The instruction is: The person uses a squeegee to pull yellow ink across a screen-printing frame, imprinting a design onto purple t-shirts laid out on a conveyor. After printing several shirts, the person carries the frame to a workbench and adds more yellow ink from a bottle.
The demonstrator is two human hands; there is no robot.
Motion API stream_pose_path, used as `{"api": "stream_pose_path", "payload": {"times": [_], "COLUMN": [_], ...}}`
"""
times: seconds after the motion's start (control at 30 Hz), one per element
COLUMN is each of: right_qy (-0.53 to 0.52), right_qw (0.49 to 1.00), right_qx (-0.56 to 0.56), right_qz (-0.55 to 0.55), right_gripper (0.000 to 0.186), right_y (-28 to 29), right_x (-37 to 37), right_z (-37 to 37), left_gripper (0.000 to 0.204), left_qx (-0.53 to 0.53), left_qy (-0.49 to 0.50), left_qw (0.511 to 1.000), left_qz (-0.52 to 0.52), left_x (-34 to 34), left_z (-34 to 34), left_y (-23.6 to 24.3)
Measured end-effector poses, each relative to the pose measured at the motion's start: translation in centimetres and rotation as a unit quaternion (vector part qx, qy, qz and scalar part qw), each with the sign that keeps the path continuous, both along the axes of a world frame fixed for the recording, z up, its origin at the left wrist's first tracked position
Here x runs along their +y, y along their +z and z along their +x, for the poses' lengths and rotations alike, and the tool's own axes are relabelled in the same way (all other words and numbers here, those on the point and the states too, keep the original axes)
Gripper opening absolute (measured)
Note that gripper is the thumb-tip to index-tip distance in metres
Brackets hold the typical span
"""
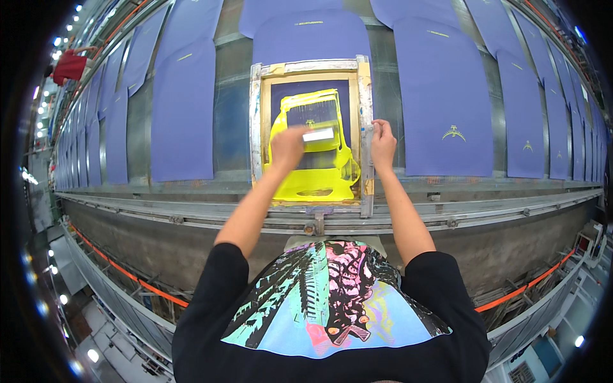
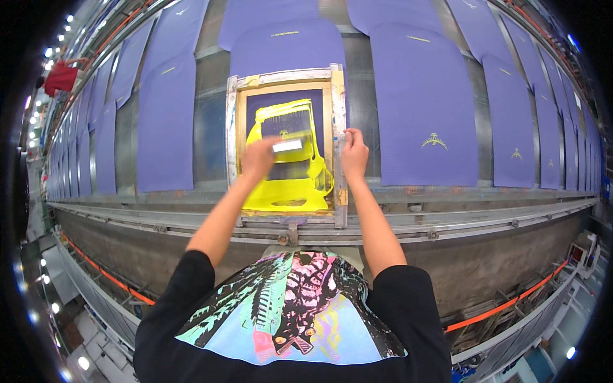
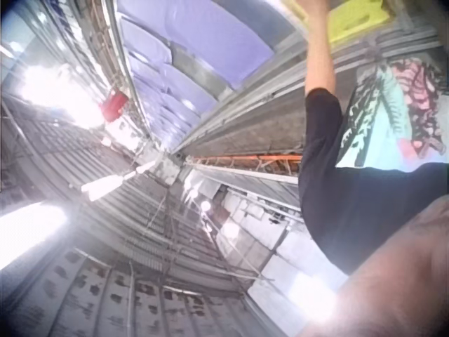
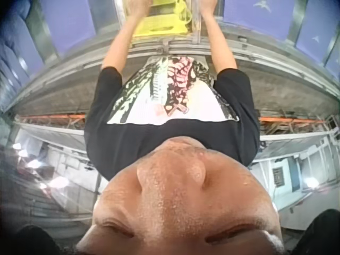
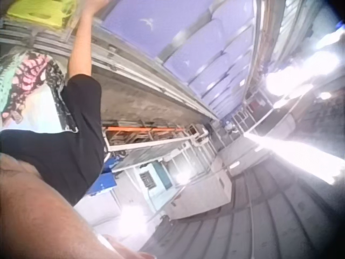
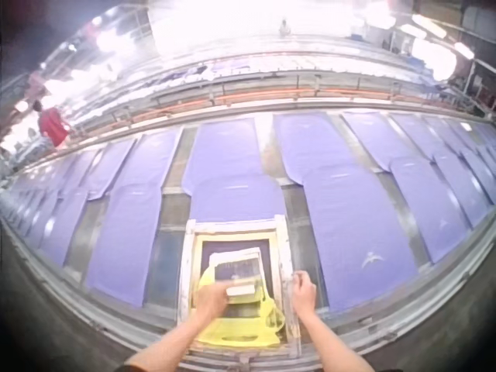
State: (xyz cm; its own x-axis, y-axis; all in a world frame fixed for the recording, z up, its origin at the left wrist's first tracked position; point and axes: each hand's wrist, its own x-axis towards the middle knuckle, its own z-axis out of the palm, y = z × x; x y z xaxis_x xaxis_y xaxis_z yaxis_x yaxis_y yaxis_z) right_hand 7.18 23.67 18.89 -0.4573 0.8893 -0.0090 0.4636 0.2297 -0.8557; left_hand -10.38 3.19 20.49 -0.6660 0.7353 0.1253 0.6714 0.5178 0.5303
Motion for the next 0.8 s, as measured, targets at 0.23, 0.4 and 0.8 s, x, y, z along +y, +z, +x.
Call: {"api": "stream_pose_path", "payload": {"times": [0.23, 0.4, 0.8], "right_qy": [0.013, 0.013, -0.005], "right_qw": [0.999, 1.000, 0.999], "right_qx": [0.050, 0.020, -0.030], "right_qz": [0.001, -0.011, 0.010], "right_gripper": [0.020, 0.021, 0.020], "right_y": [-0.4, -0.4, -6.0], "right_x": [-2.9, -0.9, 3.7], "right_z": [-1.4, -1.1, 3.4], "left_gripper": [0.035, 0.036, 0.042], "left_qx": [0.013, 0.056, 0.021], "left_qy": [0.019, 0.002, -0.108], "left_qw": [0.979, 0.993, 0.993], "left_qz": [-0.203, -0.105, 0.039], "left_x": [5.2, 2.9, -4.5], "left_z": [-12.0, -4.6, 11.7], "left_y": [3.8, 0.2, -6.6]}}
